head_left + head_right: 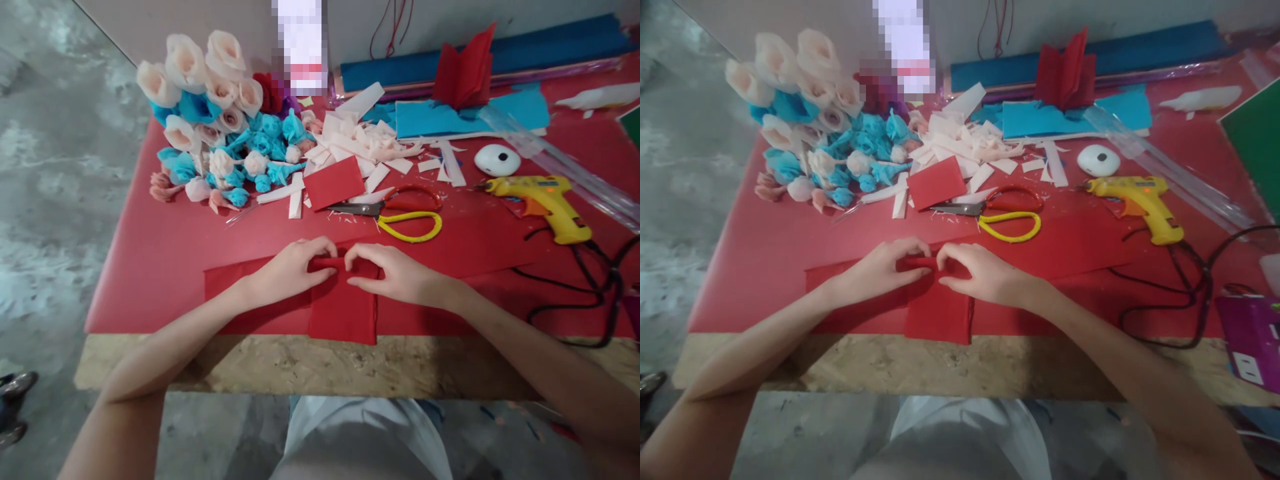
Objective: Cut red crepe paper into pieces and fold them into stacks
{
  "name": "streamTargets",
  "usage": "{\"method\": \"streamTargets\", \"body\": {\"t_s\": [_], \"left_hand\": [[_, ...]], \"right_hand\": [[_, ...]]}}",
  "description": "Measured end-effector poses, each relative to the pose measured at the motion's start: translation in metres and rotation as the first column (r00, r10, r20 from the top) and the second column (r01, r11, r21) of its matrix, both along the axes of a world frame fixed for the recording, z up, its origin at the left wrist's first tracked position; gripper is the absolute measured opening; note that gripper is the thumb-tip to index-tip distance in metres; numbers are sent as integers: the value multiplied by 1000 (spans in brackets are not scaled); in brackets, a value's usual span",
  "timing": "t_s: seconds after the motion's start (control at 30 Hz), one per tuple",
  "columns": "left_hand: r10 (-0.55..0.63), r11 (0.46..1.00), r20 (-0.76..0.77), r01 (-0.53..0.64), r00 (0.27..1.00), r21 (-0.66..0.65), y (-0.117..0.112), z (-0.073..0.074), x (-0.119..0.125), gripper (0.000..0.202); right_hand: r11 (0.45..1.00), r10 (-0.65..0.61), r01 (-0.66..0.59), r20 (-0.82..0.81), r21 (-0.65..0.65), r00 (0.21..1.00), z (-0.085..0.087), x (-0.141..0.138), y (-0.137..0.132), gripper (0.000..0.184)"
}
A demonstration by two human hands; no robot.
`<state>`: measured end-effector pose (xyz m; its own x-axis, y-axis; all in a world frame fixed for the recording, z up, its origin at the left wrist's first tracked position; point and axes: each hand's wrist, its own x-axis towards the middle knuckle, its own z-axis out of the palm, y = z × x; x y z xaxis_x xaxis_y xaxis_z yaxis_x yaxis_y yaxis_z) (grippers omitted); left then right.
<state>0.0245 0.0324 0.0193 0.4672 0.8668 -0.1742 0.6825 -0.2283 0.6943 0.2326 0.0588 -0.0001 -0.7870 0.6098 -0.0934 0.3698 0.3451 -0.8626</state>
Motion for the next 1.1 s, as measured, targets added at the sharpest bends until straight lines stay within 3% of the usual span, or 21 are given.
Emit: {"method": "streamTargets", "body": {"t_s": [0.13,0.3,0.4,0.53,0.7,0.87,1.0,1.1], "left_hand": [[-6,999,125,12,992,-51,-2,7,-1,9],[-106,994,112,110,988,-24,-1,16,-10,8],[-140,990,118,143,983,-14,-1,20,-13,8],[-204,978,172,209,964,-14,-2,23,-10,8],[-153,988,222,148,963,41,-2,28,-9,8],[-406,913,240,404,882,62,-4,29,-6,14],[-505,858,117,484,855,171,-6,29,0,23],[-530,847,96,520,843,110,0,37,-8,27]], "right_hand": [[990,134,-135,-37,-32,990,13,2,6,18],[954,298,-297,62,-31,952,32,23,21,19],[972,236,-236,72,-7,969,40,33,27,18],[993,104,-101,-57,61,993,43,29,27,16],[981,169,-165,-41,103,985,42,19,15,22],[973,164,-137,-140,187,976,37,7,-1,24],[971,176,-148,-145,185,974,35,-1,-9,23],[967,156,-124,-132,223,979,41,4,-7,25]]}}
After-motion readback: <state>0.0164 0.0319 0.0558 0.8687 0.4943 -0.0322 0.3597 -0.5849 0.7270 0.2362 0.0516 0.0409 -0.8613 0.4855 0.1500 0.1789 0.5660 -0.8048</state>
